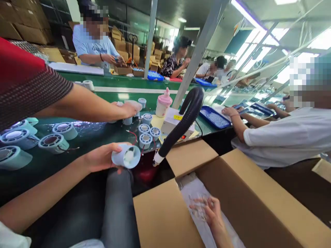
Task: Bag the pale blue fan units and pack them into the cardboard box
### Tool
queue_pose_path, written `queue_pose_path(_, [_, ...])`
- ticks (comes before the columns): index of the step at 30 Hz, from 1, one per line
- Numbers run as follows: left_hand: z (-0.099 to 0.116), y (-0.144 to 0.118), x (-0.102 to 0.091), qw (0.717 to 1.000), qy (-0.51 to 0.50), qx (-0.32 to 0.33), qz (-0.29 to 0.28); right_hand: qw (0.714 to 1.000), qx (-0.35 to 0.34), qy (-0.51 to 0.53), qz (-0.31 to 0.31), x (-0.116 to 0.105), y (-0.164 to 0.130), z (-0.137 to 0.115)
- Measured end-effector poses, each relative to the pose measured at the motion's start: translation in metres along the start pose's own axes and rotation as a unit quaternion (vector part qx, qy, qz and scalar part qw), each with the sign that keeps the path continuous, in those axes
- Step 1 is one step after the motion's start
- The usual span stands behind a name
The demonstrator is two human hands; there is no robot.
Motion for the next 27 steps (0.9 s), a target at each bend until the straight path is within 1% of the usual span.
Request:
queue_pose_path(1, [-0.023,-0.003,0.007,0.996,-0.052,-0.064,-0.028,0.999,-0.032,-0.007,-0.035,0.01,-0.002,-0.006])
queue_pose_path(2, [-0.044,-0.006,0.012,0.988,-0.085,-0.121,-0.043,0.992,-0.082,-0.033,-0.085,0.024,-0.006,-0.015])
queue_pose_path(3, [-0.063,-0.009,0.015,0.98,-0.101,-0.166,-0.047,0.975,-0.151,-0.079,-0.14,0.042,-0.012,-0.028])
queue_pose_path(4, [-0.078,-0.012,0.017,0.973,-0.104,-0.2,-0.049,0.943,-0.221,-0.145,-0.203,0.062,-0.019,-0.041])
queue_pose_path(5, [-0.09,-0.015,0.02,0.969,-0.093,-0.223,-0.057,0.905,-0.28,-0.21,-0.243,0.082,-0.027,-0.052])
queue_pose_path(6, [-0.098,-0.018,0.022,0.966,-0.072,-0.238,-0.071,0.872,-0.336,-0.254,-0.251,0.099,-0.033,-0.063])
queue_pose_path(7, [-0.103,-0.021,0.024,0.965,-0.045,-0.244,-0.089,0.842,-0.371,-0.298,-0.254,0.115,-0.036,-0.071])
queue_pose_path(8, [-0.104,-0.024,0.026,0.965,-0.014,-0.241,-0.105,0.823,-0.389,-0.335,-0.243,0.128,-0.038,-0.076])
queue_pose_path(9, [-0.103,-0.027,0.027,0.965,0.022,-0.23,-0.12,0.813,-0.392,-0.363,-0.232,0.139,-0.038,-0.079])
queue_pose_path(10, [-0.101,-0.029,0.028,0.966,0.067,-0.214,-0.13,0.81,-0.383,-0.382,-0.225,0.146,-0.037,-0.079])
queue_pose_path(12, [-0.092,-0.033,0.028,0.96,0.192,-0.153,-0.136,0.82,-0.351,-0.39,-0.229,0.154,-0.035,-0.075])
queue_pose_path(13, [-0.086,-0.035,0.029,0.95,0.264,-0.107,-0.13,0.827,-0.338,-0.381,-0.238,0.155,-0.034,-0.072])
queue_pose_path(15, [-0.074,-0.04,0.032,0.917,0.385,-0.01,-0.102,0.845,-0.315,-0.345,-0.259,0.154,-0.034,-0.068])
queue_pose_path(16, [-0.07,-0.043,0.034,0.903,0.421,0.034,-0.082,0.857,-0.301,-0.32,-0.269,0.152,-0.033,-0.067])
queue_pose_path(17, [-0.067,-0.045,0.035,0.892,0.442,0.068,-0.06,0.869,-0.286,-0.291,-0.28,0.151,-0.033,-0.067])
queue_pose_path(18, [-0.066,-0.047,0.036,0.887,0.452,0.089,-0.035,0.882,-0.269,-0.259,-0.286,0.15,-0.032,-0.067])
queue_pose_path(20, [-0.067,-0.049,0.035,0.886,0.451,0.104,0.013,0.907,-0.235,-0.2,-0.286,0.148,-0.031,-0.072])
queue_pose_path(22, [-0.073,-0.048,0.031,0.892,0.435,0.108,0.05,0.93,-0.199,-0.157,-0.265,0.146,-0.029,-0.076])
queue_pose_path(24, [-0.079,-0.045,0.026,0.893,0.43,0.121,0.059,0.952,-0.154,-0.114,-0.239,0.143,-0.027,-0.078])
queue_pose_path(27, [-0.087,-0.038,0.022,0.88,0.448,0.155,0.033,0.973,-0.091,-0.036,-0.209,0.141,-0.022,-0.073])
Point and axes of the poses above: each hand's wrist, its own y-axis towards the middle knuckle, its own x-axis out of the palm, z = x × y, the point moved 5 cm from there along y, towards the middle knuckle
